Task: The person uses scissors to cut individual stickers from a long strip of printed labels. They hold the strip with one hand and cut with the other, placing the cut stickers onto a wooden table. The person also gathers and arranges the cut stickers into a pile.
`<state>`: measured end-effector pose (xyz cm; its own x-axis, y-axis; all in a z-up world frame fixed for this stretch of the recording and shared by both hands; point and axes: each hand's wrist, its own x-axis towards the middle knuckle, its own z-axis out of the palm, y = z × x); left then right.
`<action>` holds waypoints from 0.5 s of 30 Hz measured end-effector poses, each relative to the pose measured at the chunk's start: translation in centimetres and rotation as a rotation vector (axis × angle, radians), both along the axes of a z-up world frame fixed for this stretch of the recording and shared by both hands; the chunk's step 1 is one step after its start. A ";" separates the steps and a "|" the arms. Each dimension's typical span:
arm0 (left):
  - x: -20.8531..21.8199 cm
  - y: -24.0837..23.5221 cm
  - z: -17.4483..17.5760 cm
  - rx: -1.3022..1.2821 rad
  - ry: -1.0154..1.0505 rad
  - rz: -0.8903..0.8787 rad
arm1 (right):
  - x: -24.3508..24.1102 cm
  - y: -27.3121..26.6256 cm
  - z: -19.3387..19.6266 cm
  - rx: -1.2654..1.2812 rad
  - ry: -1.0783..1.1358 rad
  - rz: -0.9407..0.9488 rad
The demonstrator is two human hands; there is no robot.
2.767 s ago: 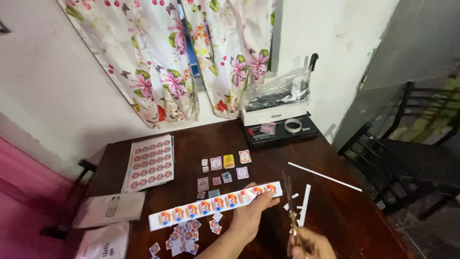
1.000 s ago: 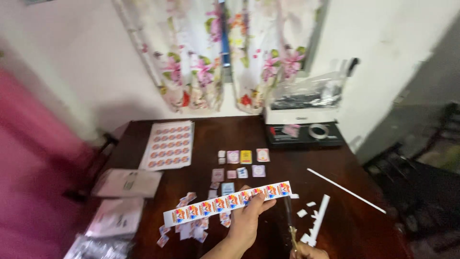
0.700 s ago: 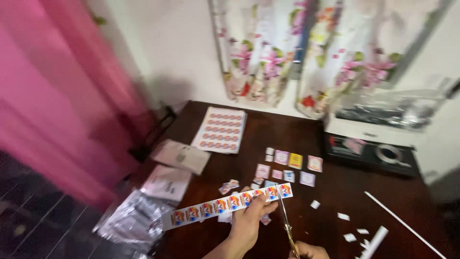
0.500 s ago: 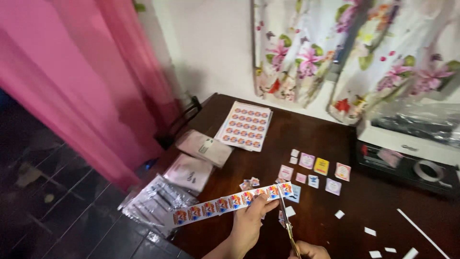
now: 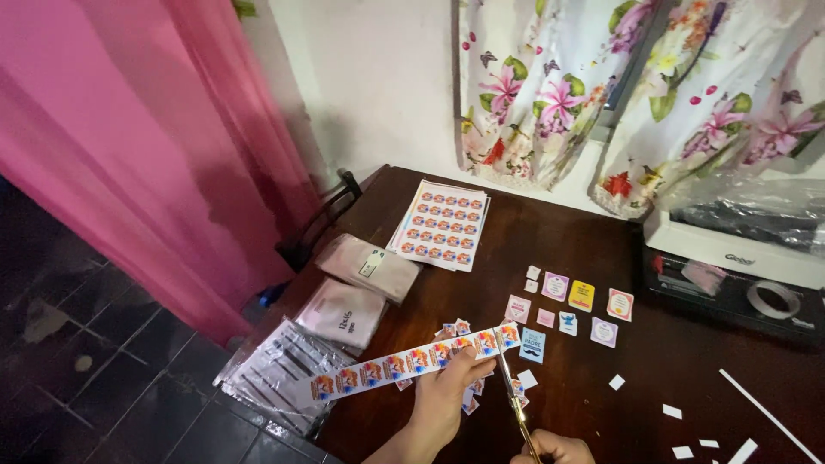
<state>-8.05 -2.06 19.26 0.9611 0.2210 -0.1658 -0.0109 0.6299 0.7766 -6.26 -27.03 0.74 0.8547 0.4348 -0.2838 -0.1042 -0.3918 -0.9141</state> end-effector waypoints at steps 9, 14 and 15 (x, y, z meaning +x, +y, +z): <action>-0.5 1.2 -0.6 0.025 0.032 0.126 | -0.3 0.1 -3.0 0.106 0.055 -0.023; -0.9 0.3 -0.4 0.059 0.040 0.099 | 0.1 3.4 5.8 0.153 -0.241 0.067; -0.9 -0.1 -1.7 0.096 0.017 0.086 | 0.2 4.7 8.5 0.121 -0.161 -0.092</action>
